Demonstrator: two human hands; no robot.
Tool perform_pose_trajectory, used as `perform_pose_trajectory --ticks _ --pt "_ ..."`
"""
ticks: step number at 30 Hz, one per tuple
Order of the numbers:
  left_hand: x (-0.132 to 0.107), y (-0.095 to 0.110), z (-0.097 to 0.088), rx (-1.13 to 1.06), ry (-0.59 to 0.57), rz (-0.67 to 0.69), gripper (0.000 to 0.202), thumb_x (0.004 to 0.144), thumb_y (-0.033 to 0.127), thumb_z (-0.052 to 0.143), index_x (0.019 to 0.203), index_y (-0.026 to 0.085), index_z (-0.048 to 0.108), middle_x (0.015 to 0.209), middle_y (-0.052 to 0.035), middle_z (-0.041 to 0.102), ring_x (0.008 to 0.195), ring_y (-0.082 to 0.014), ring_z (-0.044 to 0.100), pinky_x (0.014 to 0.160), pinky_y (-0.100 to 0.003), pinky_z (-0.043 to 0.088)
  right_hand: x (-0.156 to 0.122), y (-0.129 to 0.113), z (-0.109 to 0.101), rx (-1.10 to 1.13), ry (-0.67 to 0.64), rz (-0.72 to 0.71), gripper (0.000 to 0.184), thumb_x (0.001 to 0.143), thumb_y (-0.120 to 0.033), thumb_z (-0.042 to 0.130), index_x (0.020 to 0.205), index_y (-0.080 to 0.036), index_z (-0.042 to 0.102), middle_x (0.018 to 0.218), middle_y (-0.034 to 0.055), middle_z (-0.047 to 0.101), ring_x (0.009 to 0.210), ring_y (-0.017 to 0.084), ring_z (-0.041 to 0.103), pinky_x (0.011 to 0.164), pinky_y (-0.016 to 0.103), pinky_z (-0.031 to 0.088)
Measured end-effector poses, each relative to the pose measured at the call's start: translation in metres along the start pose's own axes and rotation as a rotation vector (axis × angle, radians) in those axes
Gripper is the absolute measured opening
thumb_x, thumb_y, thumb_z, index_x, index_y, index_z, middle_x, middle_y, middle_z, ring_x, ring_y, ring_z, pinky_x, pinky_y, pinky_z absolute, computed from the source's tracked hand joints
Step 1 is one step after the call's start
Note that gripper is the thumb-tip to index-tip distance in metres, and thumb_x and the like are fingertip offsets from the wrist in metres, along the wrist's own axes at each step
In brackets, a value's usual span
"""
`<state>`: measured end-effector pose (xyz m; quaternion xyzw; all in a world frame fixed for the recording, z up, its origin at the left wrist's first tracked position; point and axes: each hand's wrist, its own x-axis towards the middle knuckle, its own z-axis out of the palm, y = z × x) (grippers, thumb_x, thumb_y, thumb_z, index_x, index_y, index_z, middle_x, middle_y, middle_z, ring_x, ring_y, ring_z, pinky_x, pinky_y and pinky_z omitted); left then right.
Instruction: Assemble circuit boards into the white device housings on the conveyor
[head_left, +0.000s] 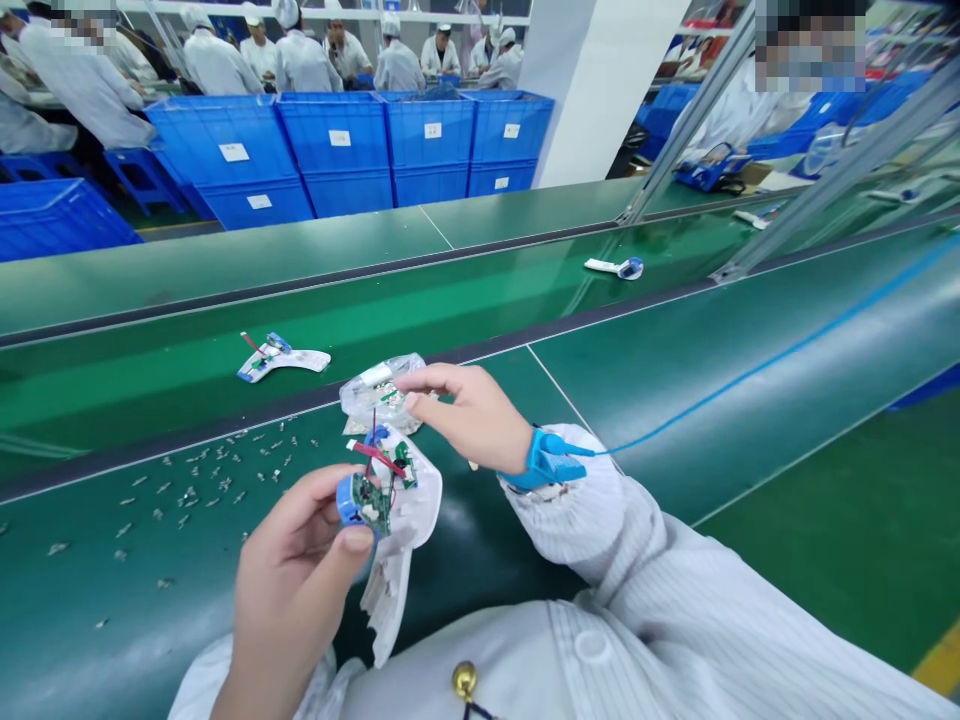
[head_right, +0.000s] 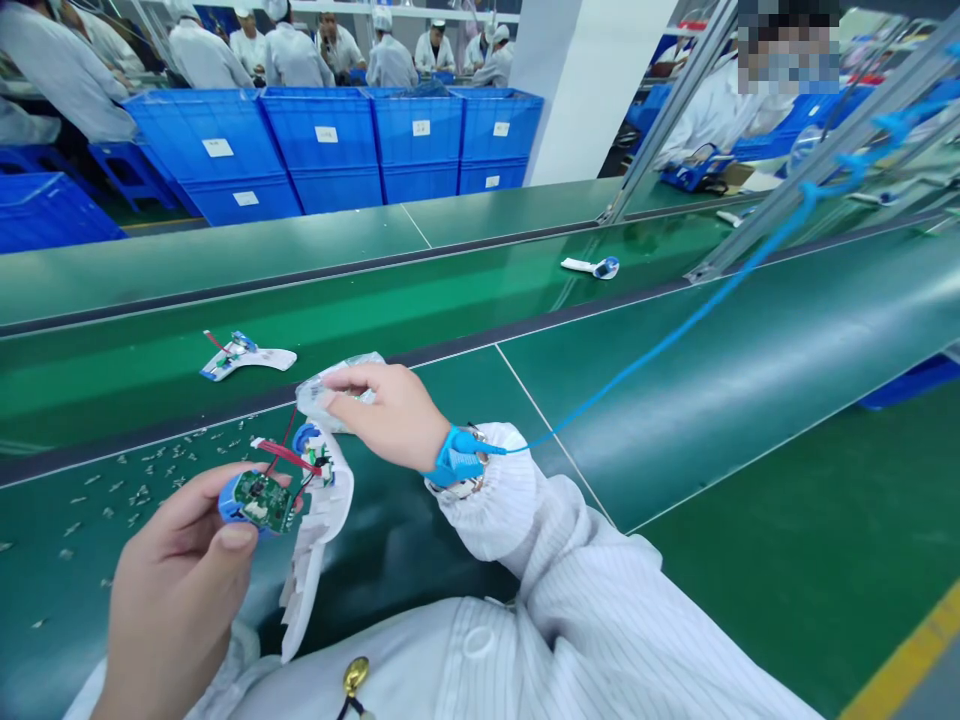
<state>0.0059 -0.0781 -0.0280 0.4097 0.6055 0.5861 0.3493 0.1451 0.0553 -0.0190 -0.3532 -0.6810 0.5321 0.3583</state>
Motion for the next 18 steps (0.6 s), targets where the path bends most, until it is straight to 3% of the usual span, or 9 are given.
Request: perform_pose_trajectory --ticks 2,4,6,11,18 --pt "-0.001 0.001 -0.002 0.053 -0.016 0.039 0.028 0.07 0.044 0.075 0.093 0.027 0.071 0.085 -0.0005 0.072 0.07 -0.0147 0.066 0.059 -0.019 0.053 0.0 0.0 0.001 -0.046 -0.145 -0.006 0.015 0.08 -0.022 0.06 0.085 -0.014 0.071 0.089 0.0049 0.07 0.088 0.017 0.063 0.084 0.031 0.047" --pt "-0.002 0.003 -0.004 0.137 -0.033 0.099 0.024 0.073 0.039 0.073 0.094 0.029 0.07 0.088 0.0005 0.072 0.075 -0.0153 0.066 0.064 -0.021 0.052 -0.004 -0.002 0.004 -0.057 -0.325 -0.109 0.016 0.082 -0.023 0.058 0.077 -0.013 0.069 0.085 0.0054 0.069 0.086 0.017 0.063 0.083 0.03 0.047" --pt "-0.003 0.006 -0.005 0.25 -0.044 0.172 0.022 0.075 0.034 0.072 0.096 0.03 0.069 0.09 0.0016 0.071 0.078 -0.0156 0.064 0.07 -0.023 0.051 -0.008 -0.004 0.007 -0.066 -0.395 -0.208 0.02 0.084 -0.024 0.057 0.069 -0.014 0.066 0.081 0.0055 0.067 0.083 0.016 0.062 0.082 0.029 0.047" --pt "-0.004 0.006 -0.004 0.332 0.011 0.217 0.022 0.074 0.032 0.071 0.096 0.031 0.069 0.09 0.0023 0.069 0.077 -0.0147 0.061 0.072 -0.023 0.047 -0.011 0.0 0.011 0.165 -0.324 -0.135 0.02 0.083 -0.024 0.055 0.067 -0.015 0.061 0.076 0.0046 0.063 0.08 0.015 0.058 0.079 0.029 0.047" --pt "0.008 -0.01 0.0 -0.134 -0.063 -0.05 0.026 0.076 0.041 0.071 0.095 0.024 0.069 0.081 -0.0014 0.069 0.068 -0.0125 0.059 0.058 -0.018 0.047 -0.015 -0.002 0.01 0.297 -0.197 -0.209 0.018 0.082 -0.022 0.055 0.066 -0.016 0.061 0.071 0.0021 0.061 0.086 0.015 0.058 0.085 0.03 0.044"
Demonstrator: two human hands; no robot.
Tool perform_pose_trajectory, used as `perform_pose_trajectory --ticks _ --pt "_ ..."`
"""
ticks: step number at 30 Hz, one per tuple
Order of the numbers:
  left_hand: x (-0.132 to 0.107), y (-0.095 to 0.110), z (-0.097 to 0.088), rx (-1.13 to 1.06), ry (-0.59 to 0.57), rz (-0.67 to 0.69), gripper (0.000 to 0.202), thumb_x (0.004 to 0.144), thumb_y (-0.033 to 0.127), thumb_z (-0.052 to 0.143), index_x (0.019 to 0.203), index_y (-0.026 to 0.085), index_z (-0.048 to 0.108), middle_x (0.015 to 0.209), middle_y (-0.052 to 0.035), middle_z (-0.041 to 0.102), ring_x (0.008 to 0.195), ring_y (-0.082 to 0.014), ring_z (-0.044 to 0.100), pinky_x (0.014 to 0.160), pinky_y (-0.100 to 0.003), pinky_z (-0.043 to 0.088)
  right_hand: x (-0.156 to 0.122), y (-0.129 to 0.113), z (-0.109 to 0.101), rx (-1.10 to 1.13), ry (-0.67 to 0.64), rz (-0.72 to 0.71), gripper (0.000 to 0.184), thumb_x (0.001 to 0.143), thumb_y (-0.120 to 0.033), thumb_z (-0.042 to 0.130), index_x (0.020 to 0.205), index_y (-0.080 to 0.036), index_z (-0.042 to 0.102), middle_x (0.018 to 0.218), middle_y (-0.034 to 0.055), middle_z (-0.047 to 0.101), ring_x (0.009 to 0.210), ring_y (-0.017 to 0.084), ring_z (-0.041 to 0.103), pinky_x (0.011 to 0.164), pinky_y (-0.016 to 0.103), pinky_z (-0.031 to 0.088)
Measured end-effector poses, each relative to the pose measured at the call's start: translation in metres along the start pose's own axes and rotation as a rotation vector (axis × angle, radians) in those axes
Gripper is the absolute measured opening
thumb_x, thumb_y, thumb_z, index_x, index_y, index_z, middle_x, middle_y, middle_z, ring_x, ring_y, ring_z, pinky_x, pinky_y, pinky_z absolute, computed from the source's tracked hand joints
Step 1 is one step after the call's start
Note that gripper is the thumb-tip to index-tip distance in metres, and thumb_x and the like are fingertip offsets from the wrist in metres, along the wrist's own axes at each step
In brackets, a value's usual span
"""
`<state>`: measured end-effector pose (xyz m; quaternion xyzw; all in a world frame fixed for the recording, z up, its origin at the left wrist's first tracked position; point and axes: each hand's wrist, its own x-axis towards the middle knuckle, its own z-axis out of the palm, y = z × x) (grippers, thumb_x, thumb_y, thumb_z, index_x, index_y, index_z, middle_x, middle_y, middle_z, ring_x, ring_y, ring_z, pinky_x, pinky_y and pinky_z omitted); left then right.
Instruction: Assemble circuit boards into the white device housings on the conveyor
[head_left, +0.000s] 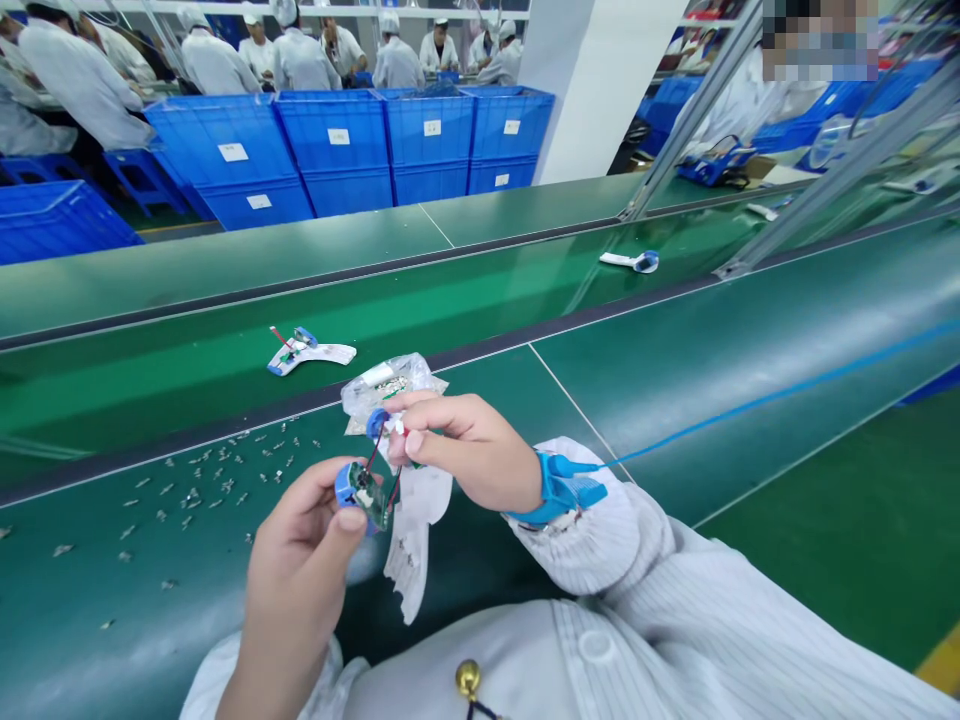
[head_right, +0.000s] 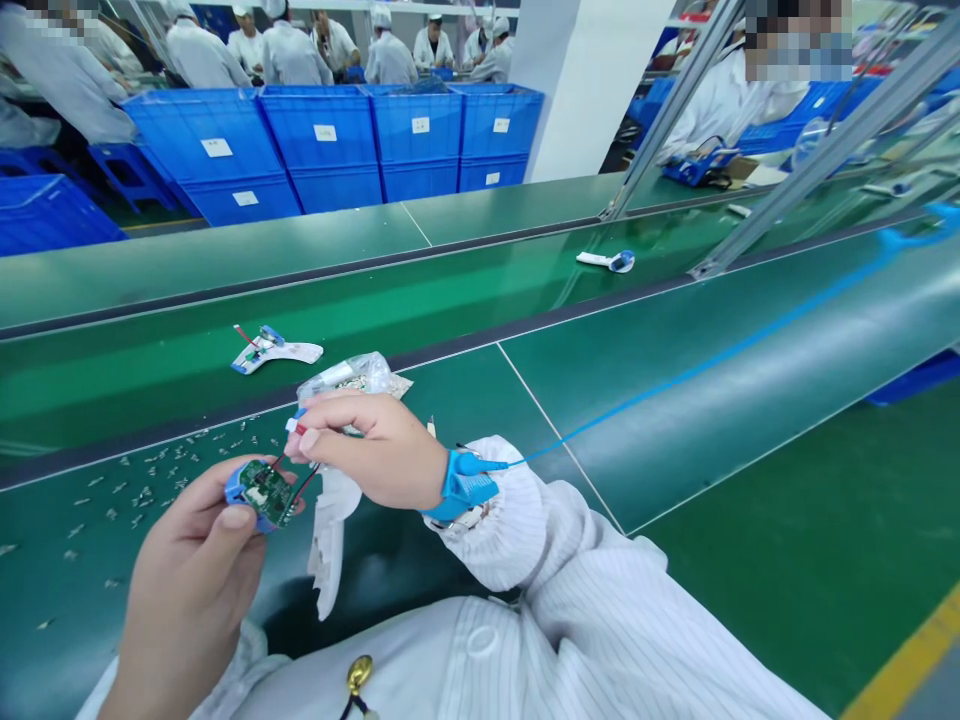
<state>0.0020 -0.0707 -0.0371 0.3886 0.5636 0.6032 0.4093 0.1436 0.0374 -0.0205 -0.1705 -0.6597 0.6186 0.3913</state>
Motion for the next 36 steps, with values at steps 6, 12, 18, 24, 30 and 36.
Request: perform_pose_trajectory --ticks 6,12,18,24,30,36 --pt "0.002 0.004 0.004 -0.153 -0.033 -0.06 0.03 0.071 0.047 0.074 0.085 0.02 0.07 0.068 -0.0012 0.064 0.059 -0.0124 0.057 0.054 -0.02 0.047 -0.004 -0.015 0.0 -0.23 -0.078 -0.195 0.026 0.084 -0.023 0.055 0.06 -0.015 0.061 0.057 0.0002 0.058 0.063 0.011 0.05 0.075 0.028 0.041" --pt "-0.01 0.009 0.005 -0.086 -0.011 -0.094 0.033 0.071 0.045 0.074 0.096 0.024 0.071 0.067 0.0001 0.064 0.052 -0.0097 0.051 0.046 -0.017 0.042 -0.007 -0.026 0.002 -0.542 -0.182 -0.312 0.028 0.081 -0.017 0.046 0.054 -0.017 0.053 0.049 -0.0025 0.049 0.055 0.01 0.037 0.075 0.031 0.037" --pt "-0.014 0.013 0.002 -0.023 -0.046 -0.068 0.035 0.073 0.049 0.071 0.098 0.024 0.072 0.062 0.0008 0.06 0.048 -0.009 0.045 0.042 -0.018 0.037 -0.008 -0.034 0.003 -0.657 -0.238 -0.348 0.028 0.077 -0.015 0.044 0.049 -0.017 0.049 0.048 -0.0007 0.048 0.064 0.013 0.04 0.075 0.032 0.034" --pt "-0.014 0.012 0.0 -0.009 -0.055 -0.058 0.035 0.074 0.048 0.069 0.1 0.025 0.072 0.07 -0.001 0.065 0.053 -0.0105 0.049 0.047 -0.02 0.041 -0.007 -0.034 0.002 -0.679 -0.286 -0.316 0.031 0.079 -0.015 0.041 0.049 -0.018 0.045 0.049 -0.0011 0.047 0.058 0.012 0.035 0.074 0.031 0.036" --pt "-0.012 0.015 0.004 -0.006 -0.038 -0.073 0.035 0.072 0.05 0.071 0.095 0.024 0.073 0.063 0.0009 0.061 0.05 -0.0088 0.045 0.046 -0.019 0.038 -0.004 -0.033 0.001 -0.722 -0.339 -0.302 0.03 0.078 -0.015 0.038 0.048 -0.019 0.039 0.048 -0.0015 0.044 0.057 0.012 0.034 0.074 0.031 0.036" --pt "-0.014 0.017 0.007 0.039 0.002 -0.064 0.034 0.07 0.05 0.073 0.094 0.025 0.074 0.066 -0.0006 0.065 0.055 -0.0117 0.05 0.048 -0.02 0.041 -0.001 -0.035 -0.001 -0.746 -0.399 -0.286 0.029 0.076 -0.014 0.039 0.048 -0.019 0.032 0.047 -0.0016 0.041 0.056 0.012 0.033 0.071 0.03 0.035"
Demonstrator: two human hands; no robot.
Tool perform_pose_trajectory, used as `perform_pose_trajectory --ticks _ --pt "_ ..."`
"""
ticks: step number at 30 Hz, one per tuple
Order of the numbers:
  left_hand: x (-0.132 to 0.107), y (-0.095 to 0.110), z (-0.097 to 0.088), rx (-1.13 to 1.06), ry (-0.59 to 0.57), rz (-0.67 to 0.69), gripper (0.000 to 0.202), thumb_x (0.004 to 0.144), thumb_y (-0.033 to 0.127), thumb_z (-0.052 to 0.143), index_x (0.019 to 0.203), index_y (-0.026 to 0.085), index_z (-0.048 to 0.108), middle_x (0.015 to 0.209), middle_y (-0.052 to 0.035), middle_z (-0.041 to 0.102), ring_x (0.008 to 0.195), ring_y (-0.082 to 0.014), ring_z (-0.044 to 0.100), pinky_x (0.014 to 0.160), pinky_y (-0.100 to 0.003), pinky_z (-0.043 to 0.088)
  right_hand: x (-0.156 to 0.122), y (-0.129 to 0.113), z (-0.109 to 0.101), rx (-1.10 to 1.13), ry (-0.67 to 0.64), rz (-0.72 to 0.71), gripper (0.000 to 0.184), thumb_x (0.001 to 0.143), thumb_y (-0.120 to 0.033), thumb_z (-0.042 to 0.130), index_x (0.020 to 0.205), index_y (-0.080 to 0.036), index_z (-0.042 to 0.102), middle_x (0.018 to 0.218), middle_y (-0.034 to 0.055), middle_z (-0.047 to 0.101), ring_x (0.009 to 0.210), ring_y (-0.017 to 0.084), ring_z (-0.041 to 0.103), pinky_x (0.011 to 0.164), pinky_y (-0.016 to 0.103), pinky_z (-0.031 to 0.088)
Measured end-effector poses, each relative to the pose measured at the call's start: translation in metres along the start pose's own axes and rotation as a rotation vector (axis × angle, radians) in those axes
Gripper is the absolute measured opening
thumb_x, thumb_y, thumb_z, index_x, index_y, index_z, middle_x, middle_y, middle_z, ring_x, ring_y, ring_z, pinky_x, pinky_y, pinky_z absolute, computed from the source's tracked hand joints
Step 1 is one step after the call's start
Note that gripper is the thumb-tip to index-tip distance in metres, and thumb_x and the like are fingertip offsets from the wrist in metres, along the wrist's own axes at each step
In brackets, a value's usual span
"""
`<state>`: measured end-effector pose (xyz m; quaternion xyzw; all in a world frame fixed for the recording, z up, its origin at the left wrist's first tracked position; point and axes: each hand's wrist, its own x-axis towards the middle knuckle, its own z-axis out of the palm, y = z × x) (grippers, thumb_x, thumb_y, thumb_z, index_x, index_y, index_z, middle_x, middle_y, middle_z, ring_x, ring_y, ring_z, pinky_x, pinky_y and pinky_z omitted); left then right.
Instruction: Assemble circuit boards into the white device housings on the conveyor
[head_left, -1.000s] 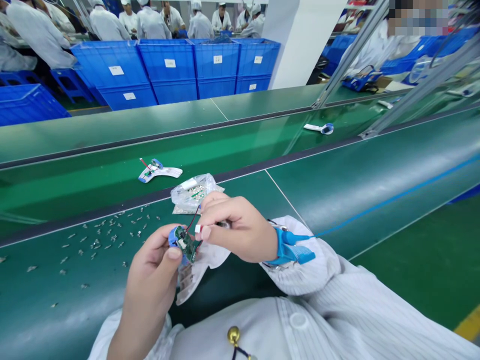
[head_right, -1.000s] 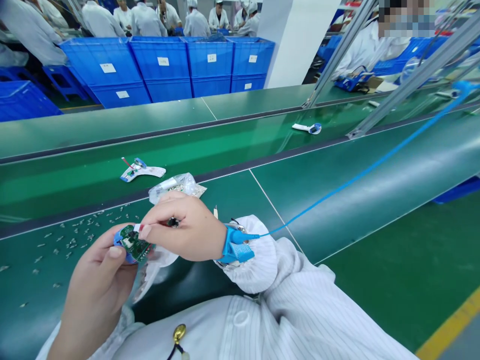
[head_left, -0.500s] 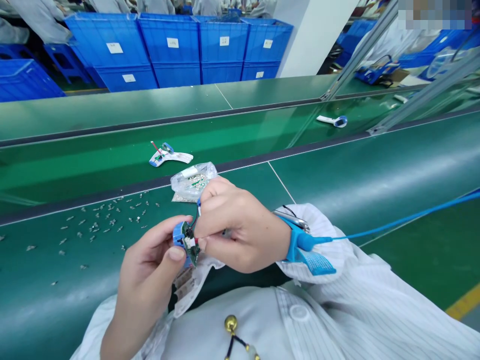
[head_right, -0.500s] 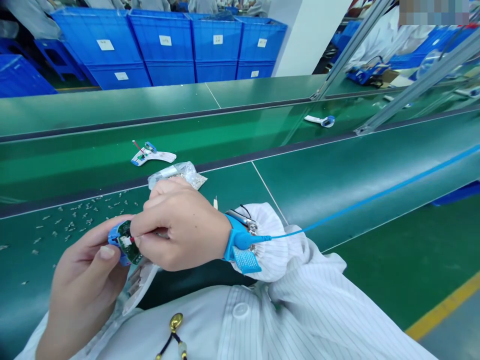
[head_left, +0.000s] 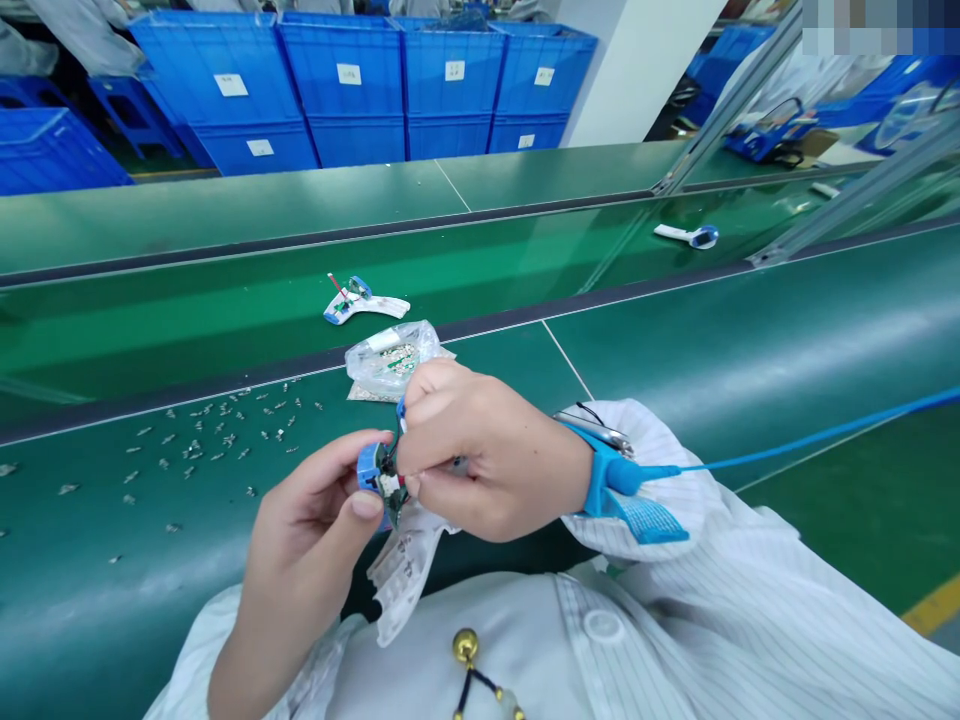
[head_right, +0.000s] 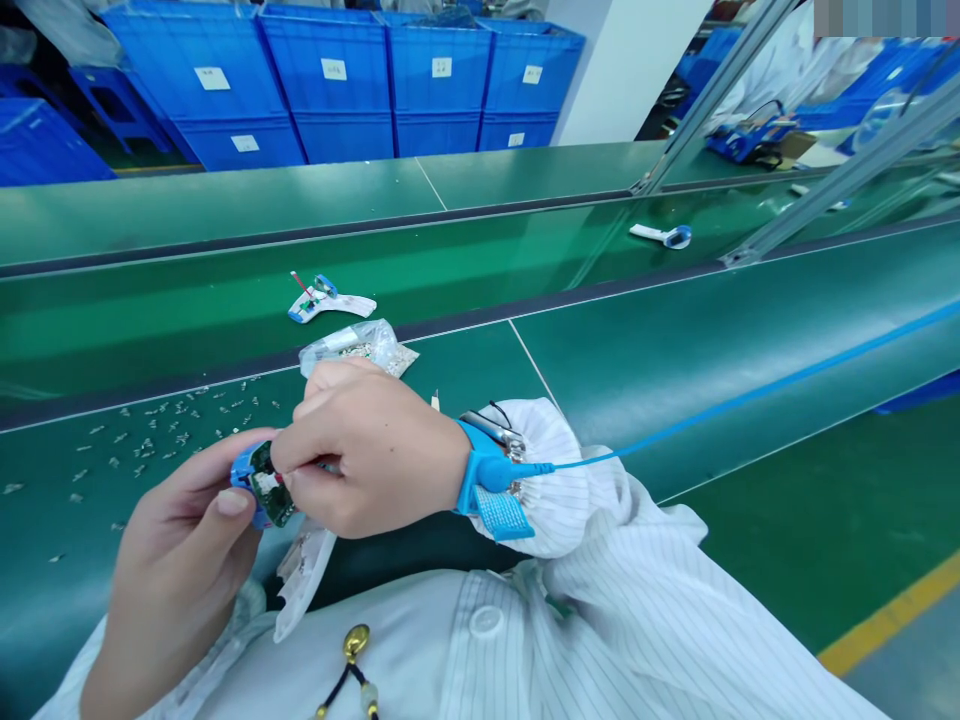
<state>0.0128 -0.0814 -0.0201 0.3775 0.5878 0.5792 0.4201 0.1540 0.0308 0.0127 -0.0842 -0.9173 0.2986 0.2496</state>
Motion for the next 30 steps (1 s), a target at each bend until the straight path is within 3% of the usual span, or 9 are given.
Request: perform_pose_trajectory --ticks 4,8,11,17,21,24,30 --pt "0.0 0.001 -0.001 0.182 0.052 0.109 0.031 0.074 0.045 0.07 0.098 0.025 0.072 0.075 -0.0013 0.067 0.057 -0.0136 0.053 0.049 -0.022 0.04 0.002 0.0 -0.002 0.034 -0.057 0.034 0.03 0.076 -0.013 0.039 0.049 -0.019 0.028 0.047 -0.0023 0.039 0.055 0.011 0.032 0.072 0.029 0.036" --pt "0.002 0.002 -0.007 0.474 -0.06 0.393 0.03 0.083 0.033 0.063 0.113 0.032 0.066 0.075 0.0016 0.063 0.056 -0.0124 0.051 0.051 -0.022 0.037 0.004 0.001 -0.005 0.137 -0.107 0.05 0.03 0.074 -0.009 0.04 0.05 -0.019 0.027 0.047 -0.004 0.035 0.052 0.009 0.03 0.073 0.026 0.036" --pt "0.001 0.004 -0.011 0.616 -0.098 0.499 0.035 0.087 0.031 0.056 0.122 0.036 0.057 0.071 0.0029 0.059 0.059 -0.013 0.051 0.054 -0.022 0.037 0.005 0.001 -0.008 0.186 -0.128 0.057 0.03 0.072 -0.007 0.041 0.049 -0.019 0.026 0.047 -0.0045 0.033 0.052 0.009 0.028 0.071 0.026 0.035" --pt "0.001 0.008 -0.01 0.773 -0.126 0.54 0.037 0.092 0.033 0.046 0.129 0.033 0.048 0.073 0.0012 0.057 0.063 -0.0153 0.053 0.056 -0.022 0.039 0.004 0.0 -0.008 0.168 -0.112 0.075 0.029 0.072 -0.009 0.041 0.049 -0.019 0.026 0.047 -0.0042 0.032 0.053 0.009 0.027 0.069 0.027 0.034" --pt "0.0 0.001 -0.007 0.768 -0.205 0.521 0.042 0.094 0.03 0.038 0.136 0.029 0.038 0.091 -0.004 0.062 0.07 -0.0177 0.059 0.06 -0.025 0.044 0.004 -0.001 -0.005 0.131 -0.096 0.103 0.028 0.071 -0.01 0.041 0.049 -0.019 0.027 0.046 -0.0035 0.034 0.054 0.01 0.03 0.069 0.029 0.034" --pt "-0.002 -0.001 -0.002 0.792 -0.239 0.492 0.05 0.092 0.031 0.042 0.139 0.025 0.027 0.09 -0.0046 0.064 0.059 -0.0168 0.062 0.053 -0.025 0.044 0.003 -0.004 -0.003 0.134 -0.104 0.111 0.029 0.069 -0.011 0.043 0.047 -0.019 0.025 0.045 -0.0028 0.035 0.054 0.011 0.031 0.07 0.03 0.034" --pt "-0.005 0.009 0.01 1.012 -0.197 0.567 0.035 0.087 0.029 0.045 0.119 0.019 0.035 0.078 -0.0068 0.065 0.047 -0.0211 0.062 0.039 -0.026 0.04 -0.003 -0.006 -0.001 0.12 -0.058 0.075 0.028 0.067 -0.008 0.038 0.049 -0.019 0.02 0.045 -0.003 0.034 0.053 0.011 0.028 0.071 0.03 0.035"
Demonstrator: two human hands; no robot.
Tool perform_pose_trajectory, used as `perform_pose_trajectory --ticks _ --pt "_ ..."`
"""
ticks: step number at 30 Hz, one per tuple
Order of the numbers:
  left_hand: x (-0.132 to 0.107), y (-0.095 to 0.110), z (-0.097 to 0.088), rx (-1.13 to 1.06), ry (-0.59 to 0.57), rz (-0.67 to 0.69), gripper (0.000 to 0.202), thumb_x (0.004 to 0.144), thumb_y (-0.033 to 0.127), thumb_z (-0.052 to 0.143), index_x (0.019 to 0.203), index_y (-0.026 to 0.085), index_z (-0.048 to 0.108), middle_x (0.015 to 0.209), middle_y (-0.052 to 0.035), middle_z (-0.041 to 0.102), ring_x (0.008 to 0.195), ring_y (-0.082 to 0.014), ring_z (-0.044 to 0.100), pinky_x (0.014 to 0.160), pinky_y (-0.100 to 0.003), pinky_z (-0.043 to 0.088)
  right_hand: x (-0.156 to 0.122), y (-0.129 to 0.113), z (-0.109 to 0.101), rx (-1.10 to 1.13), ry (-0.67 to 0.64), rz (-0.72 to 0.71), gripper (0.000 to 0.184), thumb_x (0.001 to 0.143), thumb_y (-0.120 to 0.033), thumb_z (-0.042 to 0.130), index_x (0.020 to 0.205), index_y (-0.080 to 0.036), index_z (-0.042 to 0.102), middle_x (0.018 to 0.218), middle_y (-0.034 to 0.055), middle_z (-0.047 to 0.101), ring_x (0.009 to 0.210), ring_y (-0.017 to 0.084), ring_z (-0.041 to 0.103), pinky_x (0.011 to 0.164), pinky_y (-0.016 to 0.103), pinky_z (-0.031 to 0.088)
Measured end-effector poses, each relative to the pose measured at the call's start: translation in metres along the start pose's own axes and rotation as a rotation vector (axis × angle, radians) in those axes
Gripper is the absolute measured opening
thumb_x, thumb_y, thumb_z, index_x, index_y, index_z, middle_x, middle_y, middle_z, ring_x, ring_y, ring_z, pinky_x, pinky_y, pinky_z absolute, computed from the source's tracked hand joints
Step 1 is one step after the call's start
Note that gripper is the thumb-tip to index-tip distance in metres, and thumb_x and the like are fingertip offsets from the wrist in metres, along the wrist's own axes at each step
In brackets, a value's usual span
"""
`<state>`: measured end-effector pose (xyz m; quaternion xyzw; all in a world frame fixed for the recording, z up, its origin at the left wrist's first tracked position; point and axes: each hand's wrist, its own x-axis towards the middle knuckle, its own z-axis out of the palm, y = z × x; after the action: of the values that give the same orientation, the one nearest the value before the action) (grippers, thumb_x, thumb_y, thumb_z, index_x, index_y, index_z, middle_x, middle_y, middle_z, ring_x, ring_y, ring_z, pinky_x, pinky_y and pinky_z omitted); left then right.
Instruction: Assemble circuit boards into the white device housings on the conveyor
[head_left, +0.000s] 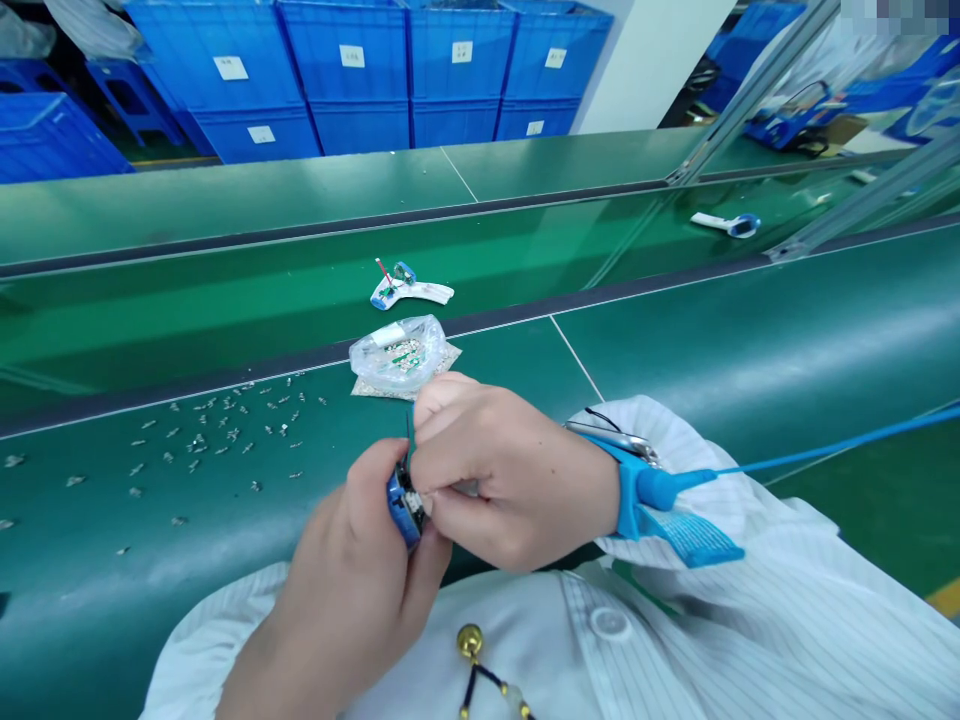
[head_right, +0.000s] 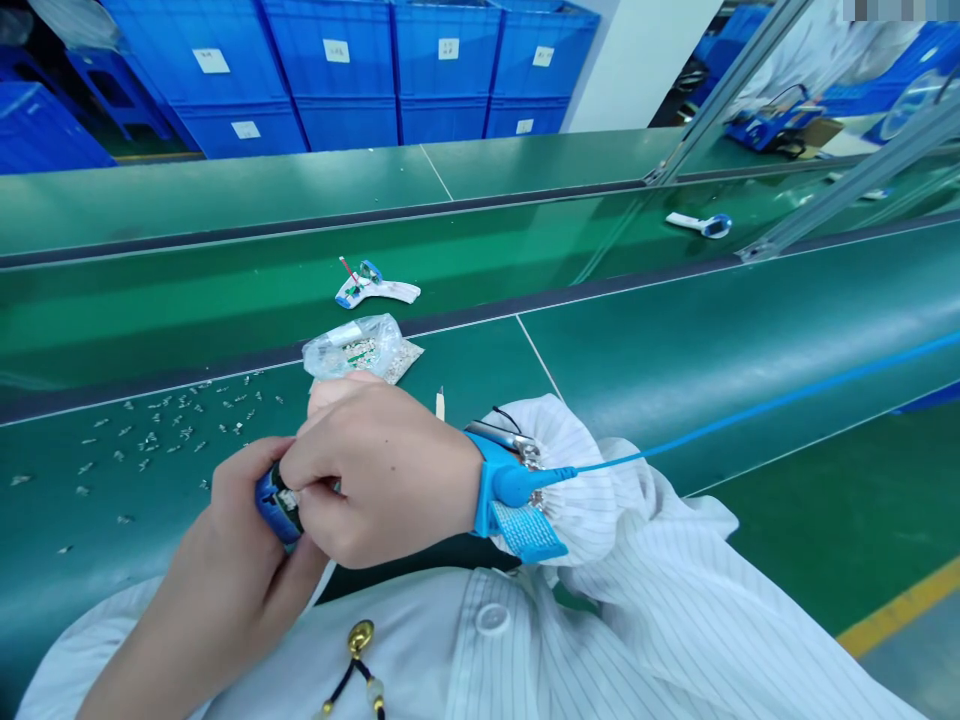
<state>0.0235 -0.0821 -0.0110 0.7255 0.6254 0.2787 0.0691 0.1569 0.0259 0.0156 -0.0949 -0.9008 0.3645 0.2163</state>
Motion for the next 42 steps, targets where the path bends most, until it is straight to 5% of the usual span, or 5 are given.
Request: perform_pose_trajectory --ticks 11,21,27,36,42 --pt "0.004 -0.009 0.009 -0.131 -0.199 -0.196 0.051 0.085 0.037 0.05 0.131 0.018 0.037 0.091 -0.0102 0.066 0.063 -0.0221 0.065 0.045 -0.027 0.043 -0.012 0.031 -0.002 0.164 -0.064 0.193 0.024 0.075 -0.013 0.048 0.052 -0.016 0.053 0.054 -0.0013 0.055 0.06 0.01 0.048 0.068 0.024 0.041" --pt "-0.004 -0.032 0.011 -0.207 -0.445 -0.172 0.047 0.087 0.043 0.047 0.131 0.029 0.052 0.119 -0.0109 0.065 0.093 -0.0273 0.069 0.06 -0.029 0.056 0.016 0.2 -0.123 -0.528 0.514 1.099 0.029 0.094 -0.03 0.048 0.114 -0.01 0.059 0.112 0.0106 0.061 0.102 0.021 0.059 0.087 0.039 0.05" --pt "0.003 -0.034 0.014 -0.191 -0.666 -0.205 0.045 0.086 0.041 0.045 0.127 0.028 0.059 0.117 -0.0102 0.067 0.1 -0.0283 0.067 0.082 -0.04 0.055 0.041 0.25 -0.07 -0.541 0.227 1.037 0.037 0.091 -0.033 0.055 0.123 -0.015 0.053 0.123 0.0101 0.056 0.107 0.021 0.058 0.089 0.043 0.051" --pt "0.005 -0.057 0.028 -0.581 -0.433 -0.364 0.023 0.078 0.036 0.059 0.095 0.027 0.072 0.079 -0.0037 0.071 0.072 -0.0197 0.066 0.068 -0.027 0.053 0.061 0.237 -0.057 -0.566 -0.078 0.928 0.033 0.091 -0.034 0.055 0.117 -0.013 0.056 0.116 0.0094 0.059 0.1 0.019 0.06 0.085 0.039 0.053" --pt "0.026 -0.092 0.038 -0.933 0.172 -0.766 0.028 0.071 0.048 0.063 0.071 0.02 0.063 0.053 0.0032 0.051 0.053 -0.0126 0.049 0.052 -0.021 0.042 0.033 0.151 -0.065 -0.582 -0.163 0.572 0.029 0.08 -0.013 0.06 0.109 -0.014 0.062 0.109 0.0089 0.061 0.103 0.02 0.056 0.088 0.031 0.043"
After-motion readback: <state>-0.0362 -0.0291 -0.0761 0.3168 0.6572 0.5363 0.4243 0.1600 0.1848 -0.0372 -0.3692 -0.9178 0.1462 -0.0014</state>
